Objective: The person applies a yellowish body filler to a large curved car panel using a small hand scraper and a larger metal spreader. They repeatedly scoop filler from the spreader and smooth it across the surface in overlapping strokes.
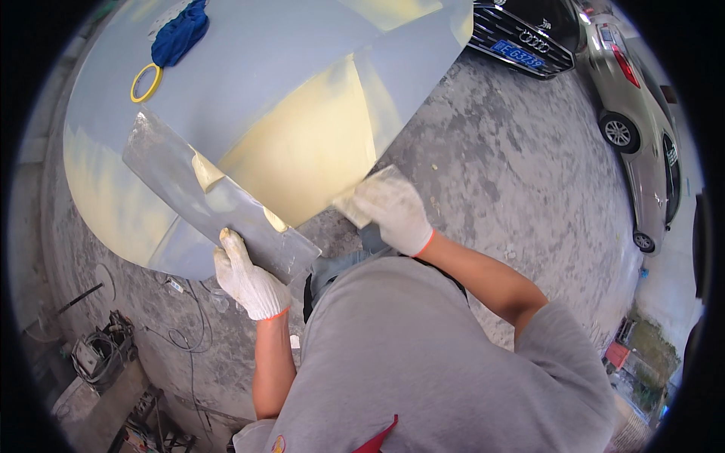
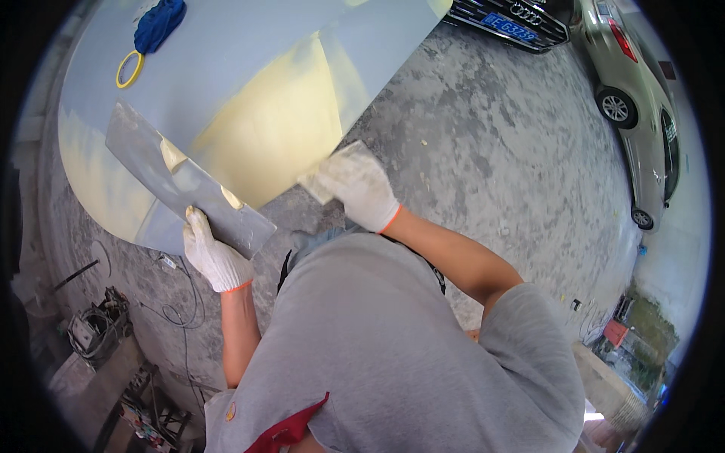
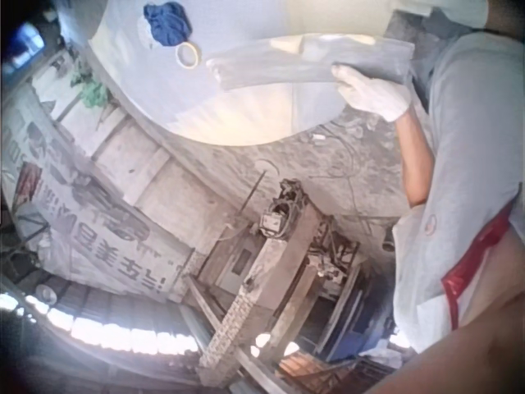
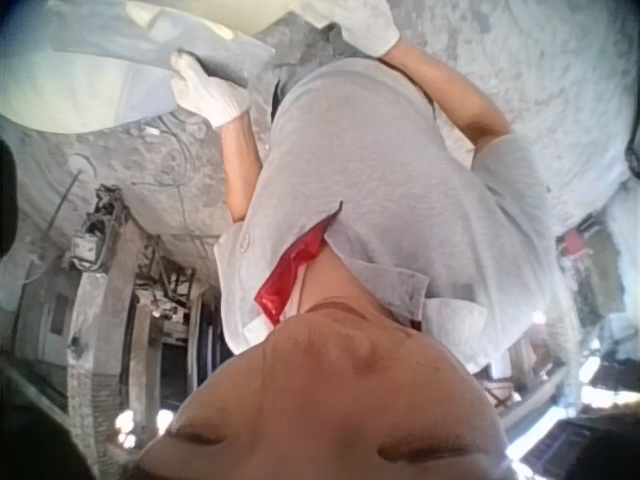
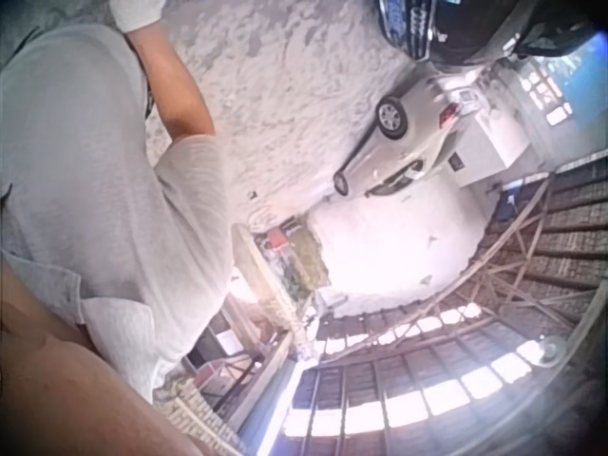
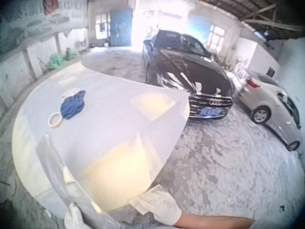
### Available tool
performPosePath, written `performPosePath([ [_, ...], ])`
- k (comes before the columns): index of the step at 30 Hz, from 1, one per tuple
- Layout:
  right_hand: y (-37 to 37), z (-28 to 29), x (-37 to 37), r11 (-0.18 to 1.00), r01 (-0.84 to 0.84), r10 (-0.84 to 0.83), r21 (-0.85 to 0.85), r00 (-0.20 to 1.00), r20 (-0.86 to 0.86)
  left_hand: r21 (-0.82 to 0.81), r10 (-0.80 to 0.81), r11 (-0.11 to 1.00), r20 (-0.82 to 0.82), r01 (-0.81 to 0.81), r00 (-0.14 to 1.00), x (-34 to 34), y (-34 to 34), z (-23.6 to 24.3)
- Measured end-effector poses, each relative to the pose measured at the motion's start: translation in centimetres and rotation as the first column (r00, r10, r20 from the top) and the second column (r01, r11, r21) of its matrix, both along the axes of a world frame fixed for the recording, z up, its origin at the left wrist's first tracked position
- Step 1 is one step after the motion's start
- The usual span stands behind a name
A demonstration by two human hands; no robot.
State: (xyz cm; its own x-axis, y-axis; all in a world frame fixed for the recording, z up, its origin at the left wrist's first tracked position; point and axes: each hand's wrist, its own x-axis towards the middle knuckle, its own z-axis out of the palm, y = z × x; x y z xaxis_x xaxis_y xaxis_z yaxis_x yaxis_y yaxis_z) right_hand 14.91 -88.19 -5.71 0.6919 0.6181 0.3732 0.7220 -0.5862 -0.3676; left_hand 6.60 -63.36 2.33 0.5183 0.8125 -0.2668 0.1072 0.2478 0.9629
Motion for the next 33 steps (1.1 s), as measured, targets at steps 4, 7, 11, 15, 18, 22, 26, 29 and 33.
performPosePath([
  [4,-0.3,0.8,8.2,0.982,0.188,-0.189,0.022,0.982,0.027,0.018,0.054,0.998,-0.034,-0.054,0.998,0.5,-0.7,0.9],
  [7,1.2,0.8,15.3,0.985,0.155,-0.168,0.071,0.948,0.269,-0.001,0.113,0.994,-0.059,-0.114,0.992,0.7,-1.3,1.5],
  [11,2.6,0.8,21.9,0.995,0.007,-0.040,0.095,0.935,0.353,0.039,0.174,0.984,-0.080,-0.171,0.982,0.9,-2.8,1.7],
  [15,2.9,1.0,21.9,0.997,-0.072,0.061,0.031,0.960,0.275,0.025,0.223,0.975,-0.058,-0.222,0.973,1.1,-3.8,1.8],
  [18,2.6,1.3,18.6,0.988,-0.091,0.112,-0.121,0.977,0.181,0.005,0.233,0.972,-0.060,-0.233,0.971,0.9,-4.0,1.9],
  [22,2.0,1.5,13.7,0.984,-0.158,0.169,-0.082,0.973,0.156,-0.008,0.210,0.977,-0.070,-0.211,0.975,0.6,-3.6,2.1],
  [26,0.7,0.8,9.0,0.989,-0.137,0.142,-0.048,0.983,0.117,0.025,0.143,0.990,-0.053,-0.142,0.988,0.5,-3.3,2.1],
  [29,-0.3,-0.3,6.0,0.990,-0.137,0.141,-0.043,0.985,0.101,0.009,0.120,0.993,-0.036,-0.120,0.992,0.1,-3.5,2.3],
  [33,-0.8,-0.9,3.5,0.987,-0.147,0.136,0.060,0.979,0.151,-0.023,0.078,0.997,-0.005,-0.079,0.997,-0.3,-3.4,2.5],
])
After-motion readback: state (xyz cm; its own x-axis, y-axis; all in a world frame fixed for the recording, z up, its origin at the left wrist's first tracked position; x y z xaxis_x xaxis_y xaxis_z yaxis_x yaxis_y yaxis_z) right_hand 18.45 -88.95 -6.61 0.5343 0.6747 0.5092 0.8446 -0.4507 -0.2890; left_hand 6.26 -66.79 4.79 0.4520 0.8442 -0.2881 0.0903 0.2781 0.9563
